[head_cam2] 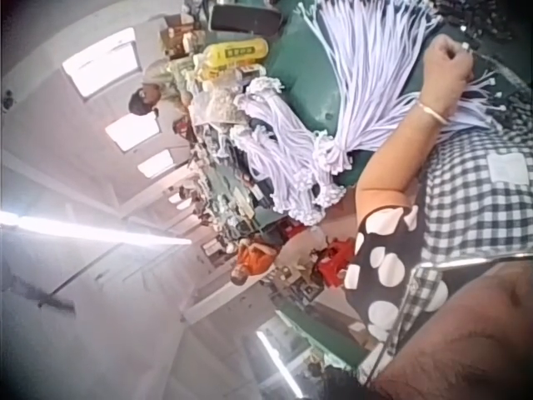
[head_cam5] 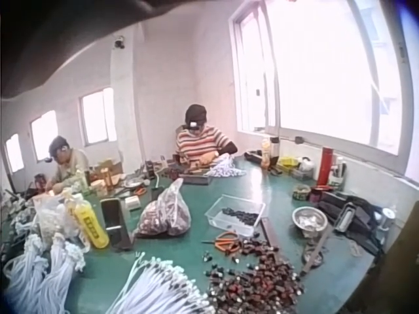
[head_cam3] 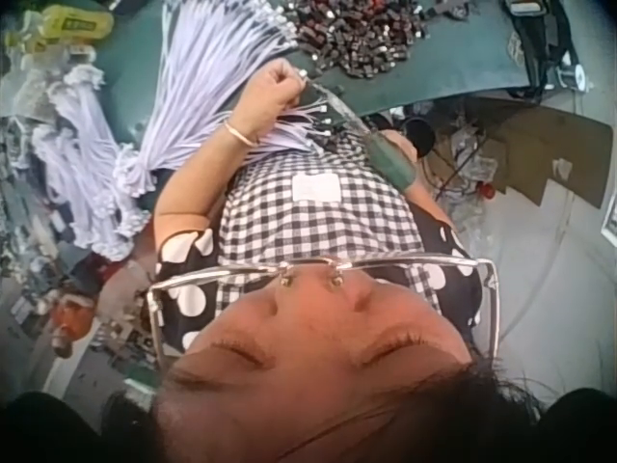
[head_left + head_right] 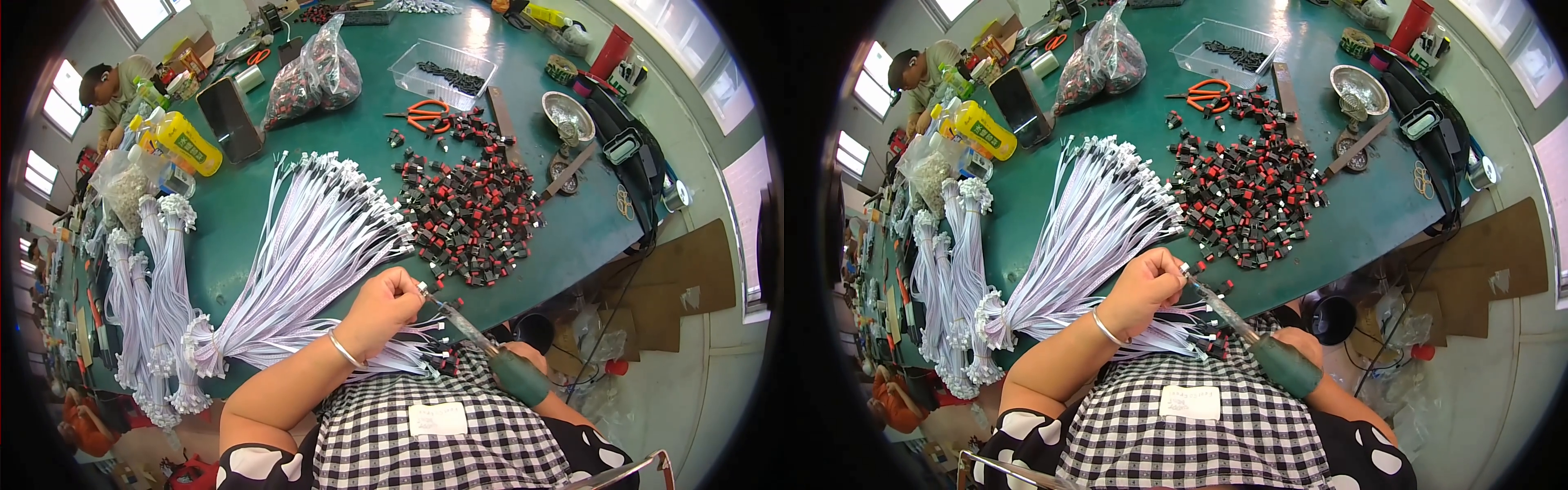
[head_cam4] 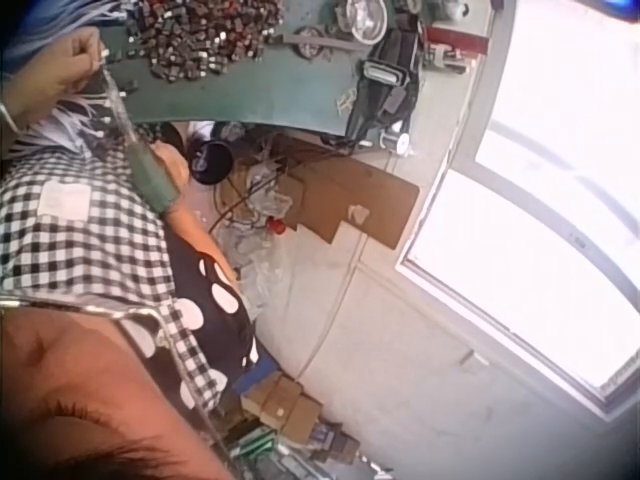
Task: The person applies heat-shrink tubing to wiring connections for small LED modules using a handheld heat gun.
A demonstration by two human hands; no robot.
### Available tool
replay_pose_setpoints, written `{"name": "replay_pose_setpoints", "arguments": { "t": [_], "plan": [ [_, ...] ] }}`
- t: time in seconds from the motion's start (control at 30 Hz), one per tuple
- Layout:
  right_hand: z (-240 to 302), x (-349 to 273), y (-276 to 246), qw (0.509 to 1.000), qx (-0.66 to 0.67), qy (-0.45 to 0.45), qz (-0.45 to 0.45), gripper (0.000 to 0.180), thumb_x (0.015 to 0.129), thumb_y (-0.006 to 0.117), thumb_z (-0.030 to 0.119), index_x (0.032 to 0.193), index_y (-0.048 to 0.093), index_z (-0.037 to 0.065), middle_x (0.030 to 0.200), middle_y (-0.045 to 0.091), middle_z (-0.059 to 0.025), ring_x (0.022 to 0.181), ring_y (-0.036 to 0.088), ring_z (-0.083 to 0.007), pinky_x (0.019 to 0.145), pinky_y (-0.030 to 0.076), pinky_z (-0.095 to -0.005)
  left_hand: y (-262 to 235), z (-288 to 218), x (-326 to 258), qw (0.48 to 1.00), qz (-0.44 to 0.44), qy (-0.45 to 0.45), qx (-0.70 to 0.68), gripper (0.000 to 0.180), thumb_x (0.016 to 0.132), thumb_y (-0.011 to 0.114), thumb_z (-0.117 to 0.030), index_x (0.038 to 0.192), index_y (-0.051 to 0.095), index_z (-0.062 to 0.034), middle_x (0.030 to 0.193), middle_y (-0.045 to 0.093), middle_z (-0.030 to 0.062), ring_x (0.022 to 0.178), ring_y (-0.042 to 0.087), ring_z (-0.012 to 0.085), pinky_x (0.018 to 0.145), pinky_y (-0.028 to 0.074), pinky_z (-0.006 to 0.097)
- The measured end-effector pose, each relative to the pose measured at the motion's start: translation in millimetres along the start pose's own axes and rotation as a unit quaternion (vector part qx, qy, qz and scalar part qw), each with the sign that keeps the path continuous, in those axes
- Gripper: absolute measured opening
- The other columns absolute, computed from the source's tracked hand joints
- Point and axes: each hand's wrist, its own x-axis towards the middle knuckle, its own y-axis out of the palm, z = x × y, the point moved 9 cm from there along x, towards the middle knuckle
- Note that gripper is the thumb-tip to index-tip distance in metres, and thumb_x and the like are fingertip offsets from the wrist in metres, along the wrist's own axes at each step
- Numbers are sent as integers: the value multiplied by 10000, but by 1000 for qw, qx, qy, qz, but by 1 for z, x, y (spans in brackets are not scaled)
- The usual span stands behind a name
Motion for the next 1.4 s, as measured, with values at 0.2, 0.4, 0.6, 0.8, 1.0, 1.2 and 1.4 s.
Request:
{"name": "replay_pose_setpoints", "arguments": {
  "t": [0.2,0.4,0.6,0.8,1.0,1.2,1.4],
  "plan": [
    [-13,16,-19,831,482,233,-150,291,755,623,7,1031,533,8,921,596,-95,793,589,-166,706,482,-269,5,-2,-8,999,23,13,47,83,724,549,13,721,480,-33,792,510,32,610,456,58,539,383,193],
    [17,97,8,892,355,272,-67,221,759,626,40,969,558,23,987,570,-40,798,557,-122,712,461,-249,25,-15,-30,982,96,79,145,91,733,544,56,756,490,-13,927,481,61,686,463,56,583,394,182],
    [30,96,1,943,226,233,-76,200,768,614,44,962,565,36,953,574,-25,822,537,-89,713,429,-239,30,-29,-48,932,81,159,315,131,727,620,2,824,531,-1,881,518,52,690,501,64,581,414,194],
    [26,85,9,880,346,310,-100,174,781,597,33,952,569,36,842,564,9,765,511,-45,664,424,-215,22,-33,-52,899,18,196,391,117,722,663,-17,796,572,-7,781,561,63,683,536,90,578,440,218],
    [24,84,9,891,339,290,-85,179,778,598,24,951,554,33,827,560,13,734,510,-41,627,425,-205,36,-41,-55,861,49,292,413,148,694,672,5,806,575,-3,830,585,90,698,567,148,588,463,239],
    [13,81,18,863,369,338,-66,202,760,607,18,952,549,41,849,553,-14,765,526,-78,690,430,-252,31,-42,-50,856,20,292,426,119,686,677,-17,759,583,-16,789,566,73,633,548,160,539,443,251],
    [5,74,23,898,315,301,-65,286,722,630,10,990,541,51,950,541,-61,884,523,-175,763,429,-296,39,-42,-47,856,29,299,421,125,682,677,-1,762,581,-10,785,563,74,615,548,152,523,440,243]
  ]
}}
